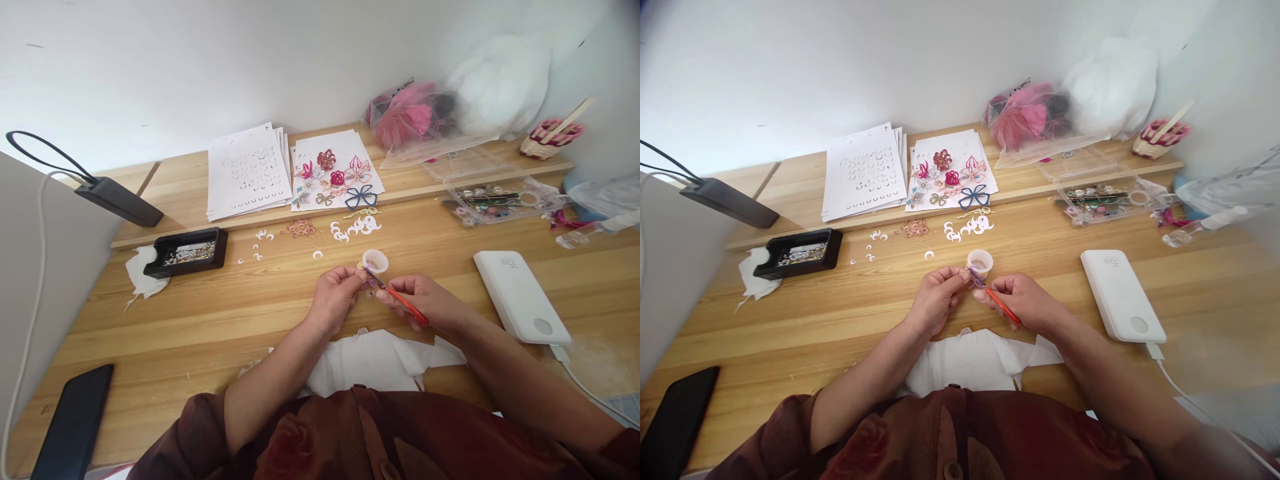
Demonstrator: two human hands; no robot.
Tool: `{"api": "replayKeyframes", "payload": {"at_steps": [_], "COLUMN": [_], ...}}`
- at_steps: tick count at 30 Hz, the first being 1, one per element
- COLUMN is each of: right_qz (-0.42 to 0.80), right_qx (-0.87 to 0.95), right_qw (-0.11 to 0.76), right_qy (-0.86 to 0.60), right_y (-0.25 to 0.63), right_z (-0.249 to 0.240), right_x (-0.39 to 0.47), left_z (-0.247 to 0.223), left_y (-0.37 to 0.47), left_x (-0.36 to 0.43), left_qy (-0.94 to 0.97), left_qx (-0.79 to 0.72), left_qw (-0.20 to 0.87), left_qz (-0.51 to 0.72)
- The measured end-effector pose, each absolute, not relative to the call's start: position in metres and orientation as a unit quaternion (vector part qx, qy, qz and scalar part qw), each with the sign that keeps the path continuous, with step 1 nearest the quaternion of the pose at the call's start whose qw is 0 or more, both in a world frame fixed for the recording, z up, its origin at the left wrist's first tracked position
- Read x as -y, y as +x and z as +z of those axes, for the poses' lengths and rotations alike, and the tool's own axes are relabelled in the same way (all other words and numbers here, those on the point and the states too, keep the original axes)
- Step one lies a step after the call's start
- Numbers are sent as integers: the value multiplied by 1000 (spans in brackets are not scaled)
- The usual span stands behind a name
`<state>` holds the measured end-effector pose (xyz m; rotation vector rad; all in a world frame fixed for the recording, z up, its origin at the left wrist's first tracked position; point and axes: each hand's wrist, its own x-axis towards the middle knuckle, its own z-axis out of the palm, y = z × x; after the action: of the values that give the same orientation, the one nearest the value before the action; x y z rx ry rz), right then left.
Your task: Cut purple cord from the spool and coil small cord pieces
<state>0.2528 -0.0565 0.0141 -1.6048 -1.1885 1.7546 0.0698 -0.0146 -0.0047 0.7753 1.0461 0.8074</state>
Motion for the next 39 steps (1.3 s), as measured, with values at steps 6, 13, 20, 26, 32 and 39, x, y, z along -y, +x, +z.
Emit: {"api": "replayKeyframes", "payload": {"at_steps": [6,13,20,26,32,39], "right_qz": [637,627,620,575,357,283], "right_qx": [442,449,453,459,543,626], "right_qw": [233,230,239,313,419,346], "right_qy": [-587,-594,-594,-600,-634,-639], "right_y": [254,252,250,248,246,238], "right_z": [13,15,14,16,11,3], "right_x": [56,57,58,56,52,44], "left_z": [-3,-5,-4,-4,-5,-10], "left_y": [71,71,71,70,68,69], "left_x": [15,15,15,15,13,15], "left_qy": [353,360,354,342,313,346], "left_qx": [-478,-474,-469,-464,-440,-403], "left_qw": [718,715,716,725,746,699], "left_qz": [363,367,376,376,391,479]}}
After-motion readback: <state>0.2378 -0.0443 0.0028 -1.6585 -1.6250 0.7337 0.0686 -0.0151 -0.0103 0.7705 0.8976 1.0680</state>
